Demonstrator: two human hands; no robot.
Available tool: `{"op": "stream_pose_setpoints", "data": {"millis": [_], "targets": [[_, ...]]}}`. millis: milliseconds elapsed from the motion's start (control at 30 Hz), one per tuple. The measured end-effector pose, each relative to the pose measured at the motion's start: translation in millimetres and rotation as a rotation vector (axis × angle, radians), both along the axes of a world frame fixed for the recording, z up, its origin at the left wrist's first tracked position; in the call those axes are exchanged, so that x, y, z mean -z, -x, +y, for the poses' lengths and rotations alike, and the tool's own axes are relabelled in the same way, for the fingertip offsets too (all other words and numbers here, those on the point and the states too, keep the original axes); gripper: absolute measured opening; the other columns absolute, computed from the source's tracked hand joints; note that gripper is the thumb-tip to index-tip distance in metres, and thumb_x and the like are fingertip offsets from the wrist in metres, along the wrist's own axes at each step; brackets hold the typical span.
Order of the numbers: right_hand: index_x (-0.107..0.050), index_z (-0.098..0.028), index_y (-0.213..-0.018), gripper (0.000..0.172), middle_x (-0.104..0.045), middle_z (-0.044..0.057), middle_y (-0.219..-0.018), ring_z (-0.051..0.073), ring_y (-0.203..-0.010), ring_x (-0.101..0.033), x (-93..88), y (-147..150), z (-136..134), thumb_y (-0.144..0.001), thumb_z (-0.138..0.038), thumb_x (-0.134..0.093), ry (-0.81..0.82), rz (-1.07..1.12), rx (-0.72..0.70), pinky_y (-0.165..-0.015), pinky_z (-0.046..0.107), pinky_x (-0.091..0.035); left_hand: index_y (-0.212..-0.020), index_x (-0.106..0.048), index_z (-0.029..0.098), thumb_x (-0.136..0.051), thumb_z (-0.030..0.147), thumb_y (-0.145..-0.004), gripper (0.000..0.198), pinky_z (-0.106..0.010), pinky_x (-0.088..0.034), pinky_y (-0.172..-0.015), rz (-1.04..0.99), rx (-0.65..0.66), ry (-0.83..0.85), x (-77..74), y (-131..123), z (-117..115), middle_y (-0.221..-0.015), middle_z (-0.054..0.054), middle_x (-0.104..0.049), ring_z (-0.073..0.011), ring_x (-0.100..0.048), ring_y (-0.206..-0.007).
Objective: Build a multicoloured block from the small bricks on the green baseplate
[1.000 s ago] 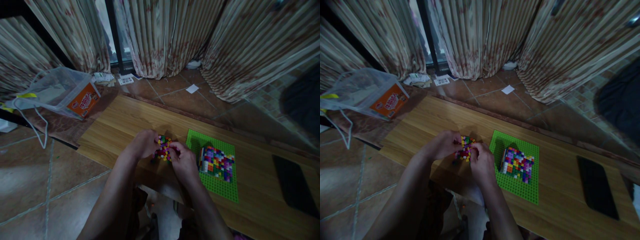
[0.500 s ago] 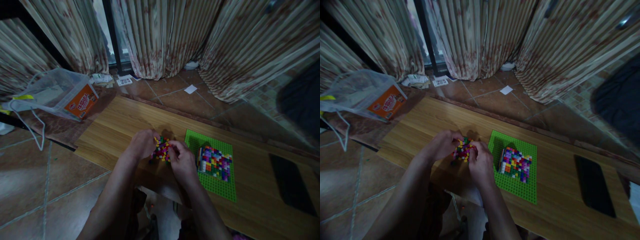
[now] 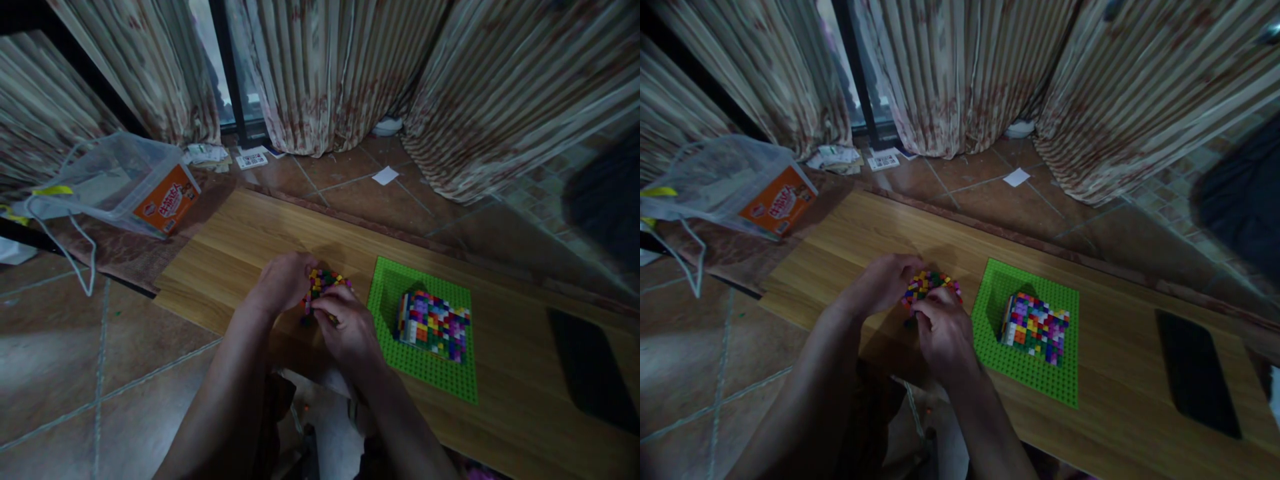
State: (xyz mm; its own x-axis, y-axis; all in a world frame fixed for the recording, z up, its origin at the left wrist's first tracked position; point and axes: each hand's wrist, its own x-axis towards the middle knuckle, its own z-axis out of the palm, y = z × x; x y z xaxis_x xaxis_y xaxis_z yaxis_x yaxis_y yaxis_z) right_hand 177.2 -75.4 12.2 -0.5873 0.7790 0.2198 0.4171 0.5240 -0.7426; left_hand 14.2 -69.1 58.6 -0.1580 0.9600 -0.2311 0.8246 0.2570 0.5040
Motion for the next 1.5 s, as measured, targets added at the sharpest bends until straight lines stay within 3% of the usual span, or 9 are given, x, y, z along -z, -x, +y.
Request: {"op": "stream_pose_setpoints", "data": {"millis": [400,833,967,1067,1200,1367,1500], "targets": [[-0.074,-0.024,-0.085,0.012,-0.061,0.008,-0.105,0.025,-0.099,-0.055,6.7,11,0,-0.084,-0.019,-0.062,-0.131,-0.229,-0.005,-0.095,0.043,-0.045,-0.08,-0.068,0.018,-0.041,0.019,-0.087,0.028,-0.022,-0.039,-0.064,0.013,0.02,0.036,-7.6,3,-2,-0.075,-0.004,-0.067,-0.0142,-0.061,-0.071],[-0.072,-0.022,-0.087,0.011,-0.063,0.009,-0.105,0.027,-0.1,-0.052,-0.4,14,-2,-0.086,-0.018,-0.062,-0.118,-0.263,0.005,-0.09,0.042,-0.047,-0.097,-0.069,0.018,-0.039,0.019,-0.089,0.032,-0.025,-0.044,-0.072,0.002,-0.024,0.043,-4.6,8,-3,-0.087,-0.007,-0.071,-0.0178,-0.066,-0.082],[-0.072,-0.022,-0.088,0.019,-0.063,0.009,-0.104,0.026,-0.097,-0.052,2.8,16,-1,-0.092,-0.023,-0.054,-0.124,-0.211,0.038,-0.09,0.041,-0.046,-0.11,-0.068,0.018,-0.04,0.016,-0.087,0.036,-0.026,-0.045,-0.076,-0.009,-0.058,0.052,-3.6,9,-3,-0.092,-0.008,-0.073,-0.019,-0.067,-0.087],[-0.073,-0.022,-0.089,0.022,-0.064,0.009,-0.102,0.025,-0.097,-0.054,2.6,17,1,-0.094,-0.023,-0.051,-0.109,-0.14,0.097,-0.091,0.04,-0.045,-0.107,-0.069,0.018,-0.04,0.016,-0.087,0.035,-0.025,-0.045,-0.076,-0.03,-0.064,0.02,-4.3,10,-4,-0.09,-0.007,-0.072,-0.0179,-0.066,-0.086],[-0.072,-0.022,-0.094,0.021,-0.067,0.007,-0.098,0.022,-0.096,-0.059,-1.9,15,6,-0.094,-0.027,-0.052,0.027,0.091,0.203,-0.086,0.034,-0.048,-0.092,-0.07,0.018,-0.04,0.02,-0.088,0.03,-0.023,-0.042,-0.066,-0.16,0.028,-0.013,-9.0,11,-6,-0.076,-0.002,-0.068,-0.0137,-0.06,-0.071],[-0.072,-0.019,-0.093,0.025,-0.074,0.005,-0.087,0.018,-0.081,-0.068,-6.0,11,14,-0.09,-0.038,-0.057,0.433,0.459,0.362,-0.073,0.03,-0.054,-0.084,-0.067,0.017,-0.041,0.031,-0.091,0.031,-0.021,-0.038,-0.059,-0.38,0.194,-0.018,-10.0,1,-8,-0.071,0.001,-0.063,-0.0108,-0.054,-0.065],[-0.073,-0.018,-0.088,0.026,-0.076,0.004,-0.083,0.018,-0.075,-0.07,-7.1,11,17,-0.086,-0.041,-0.06,0.527,0.527,0.422,-0.069,0.029,-0.056,-0.079,-0.065,0.017,-0.04,0.037,-0.092,0.034,-0.022,-0.036,-0.056,-0.403,0.184,-0.008,-4.3,-7,-5,-0.067,0.0,-0.06,-0.0108,-0.052,-0.061]]}}
